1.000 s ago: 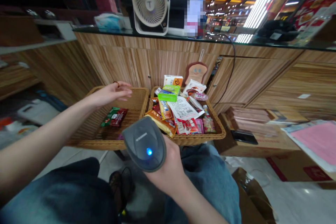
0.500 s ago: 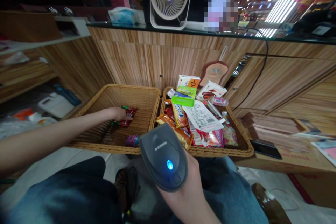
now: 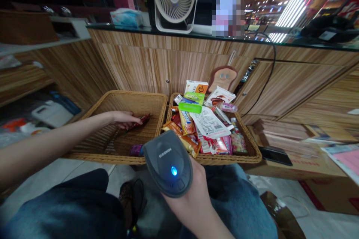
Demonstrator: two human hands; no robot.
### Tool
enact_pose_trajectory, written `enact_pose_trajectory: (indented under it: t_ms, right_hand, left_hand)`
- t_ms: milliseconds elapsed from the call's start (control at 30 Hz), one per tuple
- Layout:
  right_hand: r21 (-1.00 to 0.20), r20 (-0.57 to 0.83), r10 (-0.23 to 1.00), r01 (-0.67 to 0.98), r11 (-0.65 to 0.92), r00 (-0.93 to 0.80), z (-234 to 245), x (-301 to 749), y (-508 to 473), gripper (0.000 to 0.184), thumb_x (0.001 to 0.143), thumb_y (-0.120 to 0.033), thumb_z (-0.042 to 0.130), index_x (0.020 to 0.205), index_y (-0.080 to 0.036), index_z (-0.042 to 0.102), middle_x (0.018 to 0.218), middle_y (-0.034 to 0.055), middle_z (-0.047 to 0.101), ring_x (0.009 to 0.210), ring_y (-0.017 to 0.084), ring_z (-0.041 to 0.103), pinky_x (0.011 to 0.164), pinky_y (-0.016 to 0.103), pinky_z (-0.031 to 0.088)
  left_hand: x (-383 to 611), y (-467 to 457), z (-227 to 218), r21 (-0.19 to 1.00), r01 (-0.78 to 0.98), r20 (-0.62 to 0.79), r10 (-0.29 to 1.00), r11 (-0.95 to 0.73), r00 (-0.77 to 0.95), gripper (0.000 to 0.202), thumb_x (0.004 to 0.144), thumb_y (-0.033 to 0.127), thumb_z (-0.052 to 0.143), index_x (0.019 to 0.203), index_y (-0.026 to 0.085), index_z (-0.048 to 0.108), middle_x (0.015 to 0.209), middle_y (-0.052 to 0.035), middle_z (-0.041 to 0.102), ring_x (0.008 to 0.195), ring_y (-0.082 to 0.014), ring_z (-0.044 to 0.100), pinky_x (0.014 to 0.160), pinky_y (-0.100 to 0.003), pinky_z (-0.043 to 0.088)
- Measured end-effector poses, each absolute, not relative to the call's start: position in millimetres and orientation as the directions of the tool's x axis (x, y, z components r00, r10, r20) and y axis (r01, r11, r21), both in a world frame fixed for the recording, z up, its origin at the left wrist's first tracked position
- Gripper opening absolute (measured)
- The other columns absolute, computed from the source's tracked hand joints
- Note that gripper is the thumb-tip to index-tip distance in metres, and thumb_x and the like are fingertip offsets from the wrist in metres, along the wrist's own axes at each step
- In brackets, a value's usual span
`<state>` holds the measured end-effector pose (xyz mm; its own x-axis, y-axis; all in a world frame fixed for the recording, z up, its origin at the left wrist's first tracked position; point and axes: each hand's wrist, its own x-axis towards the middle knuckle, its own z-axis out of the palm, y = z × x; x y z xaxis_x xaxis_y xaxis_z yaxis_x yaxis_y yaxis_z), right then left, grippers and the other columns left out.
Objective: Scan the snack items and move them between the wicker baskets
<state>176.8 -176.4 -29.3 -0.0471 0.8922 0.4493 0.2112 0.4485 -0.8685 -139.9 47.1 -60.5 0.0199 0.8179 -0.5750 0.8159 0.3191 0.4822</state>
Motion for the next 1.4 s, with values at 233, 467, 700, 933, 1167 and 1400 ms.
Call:
enact_pose_trajectory:
  t_ms: [233, 467, 700, 933, 1167, 1400]
  right_hand:
    - [-0.881, 0.433, 0.900, 0.186, 0.436, -0.056, -23.0, 169.3, -174.1, 0.013, 0.076, -0.020, 0.076, 0.088, -0.023, 0.072, 0.081, 0.0039, 0.078, 0.067, 0.024, 0.073, 0.064, 0.032, 0.062]
    - [-0.881, 0.399, 0.908, 0.223, 0.418, -0.128, -18.7, 165.7, -172.0, 0.006, 0.078, -0.020, 0.072, 0.082, -0.020, 0.070, 0.076, 0.0050, 0.077, 0.067, 0.022, 0.070, 0.063, 0.029, 0.058]
    - [-0.861, 0.399, 0.887, 0.239, 0.450, -0.234, -17.5, 159.7, -170.3, 0.007, 0.079, -0.019, 0.072, 0.084, -0.020, 0.068, 0.081, 0.0046, 0.077, 0.071, 0.020, 0.071, 0.067, 0.027, 0.056]
    - [-0.877, 0.331, 0.897, 0.255, 0.407, -0.294, -18.8, 157.4, -173.9, 0.007, 0.080, -0.021, 0.072, 0.086, -0.020, 0.068, 0.084, 0.0051, 0.077, 0.076, 0.022, 0.072, 0.072, 0.029, 0.056]
    - [-0.887, 0.326, 0.902, 0.239, 0.395, -0.283, -20.3, 159.7, -172.4, 0.005, 0.079, -0.020, 0.070, 0.084, -0.020, 0.067, 0.084, 0.0045, 0.078, 0.075, 0.021, 0.072, 0.071, 0.028, 0.055]
    - [-0.879, 0.360, 0.892, 0.222, 0.423, -0.273, -20.8, 160.0, -174.1, 0.010, 0.080, -0.019, 0.074, 0.088, -0.020, 0.069, 0.085, 0.0031, 0.077, 0.076, 0.020, 0.071, 0.072, 0.027, 0.056]
  left_hand:
    - [-135.9, 9.0, 4.7, 0.779, 0.389, -0.579, 0.803, 0.492, 0.144, 0.054, 0.060, 0.060, 0.091, 0.094, 0.020, 0.080, 0.090, -0.0103, 0.078, 0.072, -0.0193, 0.067, 0.061, -0.024, 0.051]
    - [-120.6, -46.9, 37.5, 0.941, -0.047, -0.322, 0.930, 0.335, 0.178, 0.035, 0.091, 0.046, 0.070, 0.106, 0.016, 0.080, 0.099, -0.0138, 0.081, 0.073, -0.0226, 0.073, 0.065, -0.032, 0.061]
    - [-99.1, -71.6, 19.0, 0.896, -0.297, -0.300, 0.943, 0.331, 0.145, 0.041, 0.101, 0.048, 0.055, 0.108, 0.014, 0.076, 0.094, -0.0137, 0.081, 0.069, -0.0230, 0.074, 0.059, -0.033, 0.062]
    - [-95.0, -72.5, 12.0, 0.865, -0.355, -0.297, 0.933, 0.354, 0.204, 0.043, 0.106, 0.040, 0.045, 0.118, 0.010, 0.073, 0.099, -0.0151, 0.081, 0.072, -0.0231, 0.077, 0.062, -0.033, 0.064]
    - [-91.8, -69.1, 10.1, 0.836, -0.441, -0.285, 0.945, 0.327, 0.160, 0.042, 0.104, 0.041, 0.050, 0.124, 0.011, 0.071, 0.101, -0.0137, 0.082, 0.078, -0.0259, 0.079, 0.072, -0.038, 0.066]
    - [-96.0, -71.5, 4.8, 0.917, -0.301, -0.224, 0.962, 0.261, 0.154, 0.034, 0.094, 0.046, 0.064, 0.102, 0.014, 0.076, 0.088, -0.0096, 0.081, 0.067, -0.0227, 0.074, 0.056, -0.032, 0.062]
